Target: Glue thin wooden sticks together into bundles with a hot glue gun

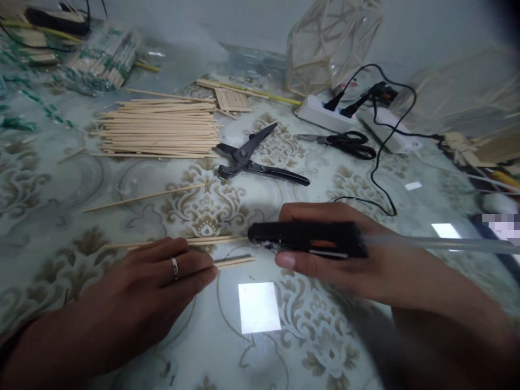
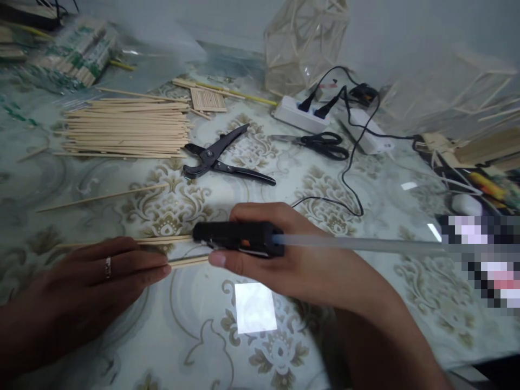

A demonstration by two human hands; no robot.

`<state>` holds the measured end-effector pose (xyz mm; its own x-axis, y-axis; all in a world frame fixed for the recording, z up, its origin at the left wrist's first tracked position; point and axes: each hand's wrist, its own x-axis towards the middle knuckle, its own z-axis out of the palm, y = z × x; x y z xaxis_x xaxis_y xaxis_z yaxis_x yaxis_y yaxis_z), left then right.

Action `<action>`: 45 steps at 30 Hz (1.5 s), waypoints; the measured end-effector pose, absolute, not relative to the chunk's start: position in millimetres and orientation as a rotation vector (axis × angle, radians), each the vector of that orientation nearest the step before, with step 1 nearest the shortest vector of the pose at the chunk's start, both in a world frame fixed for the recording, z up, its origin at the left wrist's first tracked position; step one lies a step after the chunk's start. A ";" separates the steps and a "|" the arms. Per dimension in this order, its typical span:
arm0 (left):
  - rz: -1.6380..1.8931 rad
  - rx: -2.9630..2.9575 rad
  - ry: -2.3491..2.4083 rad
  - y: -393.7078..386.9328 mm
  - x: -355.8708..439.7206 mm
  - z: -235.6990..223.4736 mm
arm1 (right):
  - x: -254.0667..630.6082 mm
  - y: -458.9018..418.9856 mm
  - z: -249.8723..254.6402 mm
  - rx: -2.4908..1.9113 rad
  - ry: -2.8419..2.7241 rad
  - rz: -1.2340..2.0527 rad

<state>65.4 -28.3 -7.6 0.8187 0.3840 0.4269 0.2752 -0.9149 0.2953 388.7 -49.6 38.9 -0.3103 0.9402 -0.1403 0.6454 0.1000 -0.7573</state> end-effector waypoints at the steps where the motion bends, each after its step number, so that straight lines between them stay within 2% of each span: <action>1: 0.720 2.768 0.529 -28.9 65.2 -8.5 | 388.1 -49.5 40.2 -1.514 -2.024 1.155; 3: 0.712 2.729 0.531 -30.5 64.3 -11.0 | 386.0 -48.1 43.2 -1.472 -2.039 1.340; 6: 0.711 2.656 0.548 -33.6 63.0 -15.6 | 380.9 -45.7 44.0 -1.477 -2.056 1.419; 16: 0.756 2.595 0.586 -38.3 65.0 -24.1 | 363.7 -50.2 23.9 -1.305 -2.118 1.292; 31: 0.743 2.585 0.581 -37.8 66.3 -25.0 | 356.8 -48.1 30.1 -1.468 -2.180 1.308; 45: 0.748 2.569 0.571 -37.5 65.6 -24.6 | 355.3 -44.9 29.1 -1.449 -2.168 1.375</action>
<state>65.6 -37.5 -24.6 0.7729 0.4838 0.4106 0.2677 -0.8353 0.4803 355.3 -44.9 29.1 -0.5028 0.8059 -0.3127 0.6265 0.0904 -0.7742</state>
